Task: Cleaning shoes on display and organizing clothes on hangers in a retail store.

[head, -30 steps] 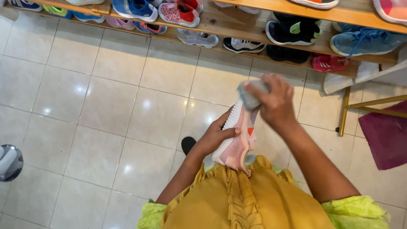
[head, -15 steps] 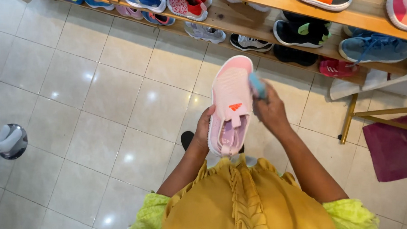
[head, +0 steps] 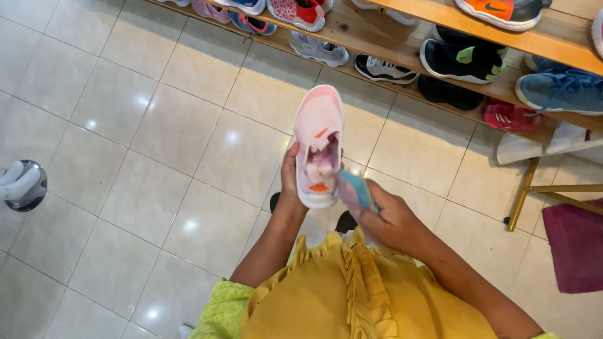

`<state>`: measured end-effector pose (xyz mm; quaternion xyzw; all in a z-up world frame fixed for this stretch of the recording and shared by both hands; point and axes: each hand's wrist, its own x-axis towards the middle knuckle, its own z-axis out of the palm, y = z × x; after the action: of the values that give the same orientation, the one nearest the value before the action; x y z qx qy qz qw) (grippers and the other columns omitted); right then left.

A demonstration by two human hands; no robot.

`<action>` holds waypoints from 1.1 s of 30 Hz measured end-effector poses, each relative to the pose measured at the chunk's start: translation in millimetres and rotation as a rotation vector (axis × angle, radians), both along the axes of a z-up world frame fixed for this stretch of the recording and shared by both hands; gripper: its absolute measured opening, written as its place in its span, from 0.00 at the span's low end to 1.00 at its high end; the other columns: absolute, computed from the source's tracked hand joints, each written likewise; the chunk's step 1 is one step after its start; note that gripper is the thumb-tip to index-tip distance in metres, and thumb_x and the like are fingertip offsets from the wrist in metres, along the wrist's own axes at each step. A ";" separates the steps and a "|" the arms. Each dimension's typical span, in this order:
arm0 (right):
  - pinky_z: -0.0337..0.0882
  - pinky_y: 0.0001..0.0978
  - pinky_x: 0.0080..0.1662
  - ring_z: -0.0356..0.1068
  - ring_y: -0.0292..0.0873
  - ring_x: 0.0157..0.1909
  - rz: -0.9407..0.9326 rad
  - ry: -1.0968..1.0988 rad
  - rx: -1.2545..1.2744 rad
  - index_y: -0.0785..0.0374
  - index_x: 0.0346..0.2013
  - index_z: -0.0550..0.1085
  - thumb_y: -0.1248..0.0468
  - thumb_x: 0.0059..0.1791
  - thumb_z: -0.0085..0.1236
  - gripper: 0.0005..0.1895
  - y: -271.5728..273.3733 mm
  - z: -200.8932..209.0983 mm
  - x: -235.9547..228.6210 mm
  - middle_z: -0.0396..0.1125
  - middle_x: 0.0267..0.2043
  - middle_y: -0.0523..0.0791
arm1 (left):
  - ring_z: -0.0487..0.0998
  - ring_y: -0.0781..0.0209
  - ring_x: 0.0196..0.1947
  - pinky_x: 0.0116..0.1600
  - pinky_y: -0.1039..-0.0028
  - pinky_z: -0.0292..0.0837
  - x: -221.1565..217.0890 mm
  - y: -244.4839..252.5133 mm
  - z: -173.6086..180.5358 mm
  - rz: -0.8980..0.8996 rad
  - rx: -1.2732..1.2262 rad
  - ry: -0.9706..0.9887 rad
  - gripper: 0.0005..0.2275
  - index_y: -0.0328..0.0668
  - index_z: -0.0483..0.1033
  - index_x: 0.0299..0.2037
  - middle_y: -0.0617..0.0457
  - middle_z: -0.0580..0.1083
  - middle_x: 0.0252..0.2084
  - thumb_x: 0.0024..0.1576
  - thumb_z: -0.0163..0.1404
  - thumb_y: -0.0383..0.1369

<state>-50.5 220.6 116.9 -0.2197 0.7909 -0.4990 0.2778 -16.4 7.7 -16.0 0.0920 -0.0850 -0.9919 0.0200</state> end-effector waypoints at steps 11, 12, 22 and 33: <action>0.71 0.45 0.55 0.70 0.59 0.58 0.114 0.191 0.070 0.66 0.69 0.57 0.61 0.49 0.52 0.34 -15.8 -23.0 14.9 0.65 0.59 0.59 | 0.70 0.43 0.64 0.67 0.53 0.66 -10.5 -5.8 14.4 0.159 -0.021 -0.237 0.29 0.40 0.60 0.70 0.42 0.68 0.66 0.62 0.30 0.47; 0.71 0.45 0.55 0.70 0.59 0.58 0.114 0.189 0.073 0.66 0.69 0.57 0.61 0.49 0.52 0.34 -15.8 -21.3 14.6 0.65 0.59 0.59 | 0.70 0.43 0.64 0.67 0.53 0.66 -11.5 -8.7 16.7 0.158 -0.018 -0.239 0.29 0.40 0.60 0.70 0.42 0.68 0.66 0.62 0.30 0.47; 0.74 0.45 0.38 0.70 0.58 0.47 0.253 0.717 0.242 0.58 0.65 0.65 0.62 0.39 0.62 0.38 -81.8 -24.3 30.5 0.64 0.47 0.56 | 0.69 0.42 0.65 0.67 0.54 0.66 -12.2 -58.9 -39.1 0.253 -0.219 -0.411 0.29 0.33 0.61 0.68 0.39 0.68 0.65 0.64 0.28 0.46; 0.74 0.47 0.36 0.69 0.58 0.45 0.339 0.709 0.273 0.54 0.62 0.69 0.58 0.42 0.64 0.33 -172.1 -16.5 18.9 0.63 0.45 0.59 | 0.66 0.50 0.65 0.65 0.62 0.64 4.5 -134.4 8.5 0.370 -0.671 -0.460 0.34 0.45 0.45 0.76 0.42 0.62 0.69 0.61 0.50 0.35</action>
<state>-31.6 48.5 100.4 -0.4663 0.8491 -0.2300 0.0931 -12.0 -126.7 -7.5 0.3123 -0.3867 -0.8428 0.2065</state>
